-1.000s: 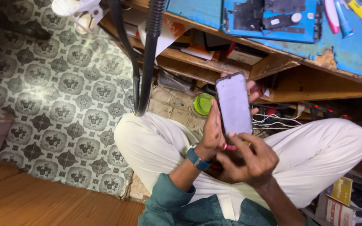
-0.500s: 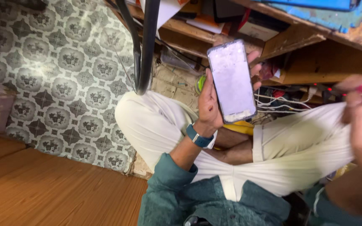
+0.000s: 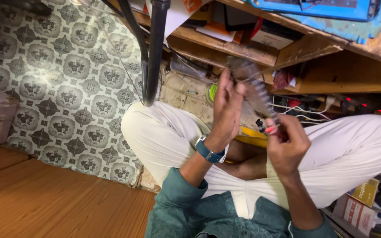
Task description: The person sits on the floor and uses a pink plastic spudger to pry and separate the back cover from a disassembled smartphone. They work along the edges and corners to loosen the adhesive, then flip the device to inspect the internal components and battery. Finally, they apply a liquid from a small bottle onto the phone's screen area.
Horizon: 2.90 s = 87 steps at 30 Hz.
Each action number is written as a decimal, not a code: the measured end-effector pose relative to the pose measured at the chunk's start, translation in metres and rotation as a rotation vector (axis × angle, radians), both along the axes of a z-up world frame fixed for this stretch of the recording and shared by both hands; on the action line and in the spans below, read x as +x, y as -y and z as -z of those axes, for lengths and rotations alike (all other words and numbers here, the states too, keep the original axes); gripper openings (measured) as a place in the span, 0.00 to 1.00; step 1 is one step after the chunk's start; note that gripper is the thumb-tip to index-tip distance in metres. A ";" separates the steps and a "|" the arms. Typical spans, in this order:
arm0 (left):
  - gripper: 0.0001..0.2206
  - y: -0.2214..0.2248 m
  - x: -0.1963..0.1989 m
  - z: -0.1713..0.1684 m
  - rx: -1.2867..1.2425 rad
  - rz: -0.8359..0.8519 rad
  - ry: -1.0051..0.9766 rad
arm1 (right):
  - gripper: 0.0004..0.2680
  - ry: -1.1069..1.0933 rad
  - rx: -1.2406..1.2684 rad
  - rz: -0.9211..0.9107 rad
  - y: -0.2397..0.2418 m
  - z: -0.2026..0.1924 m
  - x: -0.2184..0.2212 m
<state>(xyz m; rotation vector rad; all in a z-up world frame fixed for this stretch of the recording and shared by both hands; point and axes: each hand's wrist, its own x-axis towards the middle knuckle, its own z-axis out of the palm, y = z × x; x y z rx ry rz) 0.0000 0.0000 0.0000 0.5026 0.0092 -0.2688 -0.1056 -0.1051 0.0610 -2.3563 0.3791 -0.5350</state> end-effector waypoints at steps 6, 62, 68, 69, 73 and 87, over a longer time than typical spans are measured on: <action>0.26 -0.001 0.002 -0.004 0.129 0.056 0.025 | 0.06 -0.007 0.714 -0.184 0.043 0.003 0.002; 0.28 -0.004 0.003 -0.012 0.122 0.116 -0.076 | 0.09 0.319 -0.534 -0.134 0.085 -0.129 0.102; 0.27 -0.005 0.005 -0.015 0.097 0.118 -0.055 | 0.09 0.380 -0.527 -0.048 0.065 -0.119 0.124; 0.27 -0.005 0.005 -0.015 0.111 0.119 -0.046 | 0.09 0.380 -0.511 -0.024 0.064 -0.116 0.128; 0.27 -0.007 0.004 -0.018 0.144 0.116 -0.005 | 0.11 0.385 -0.490 0.004 0.059 -0.117 0.143; 0.29 -0.003 0.010 -0.005 0.094 0.187 -0.132 | 0.10 0.310 -0.471 -0.011 0.095 -0.147 0.138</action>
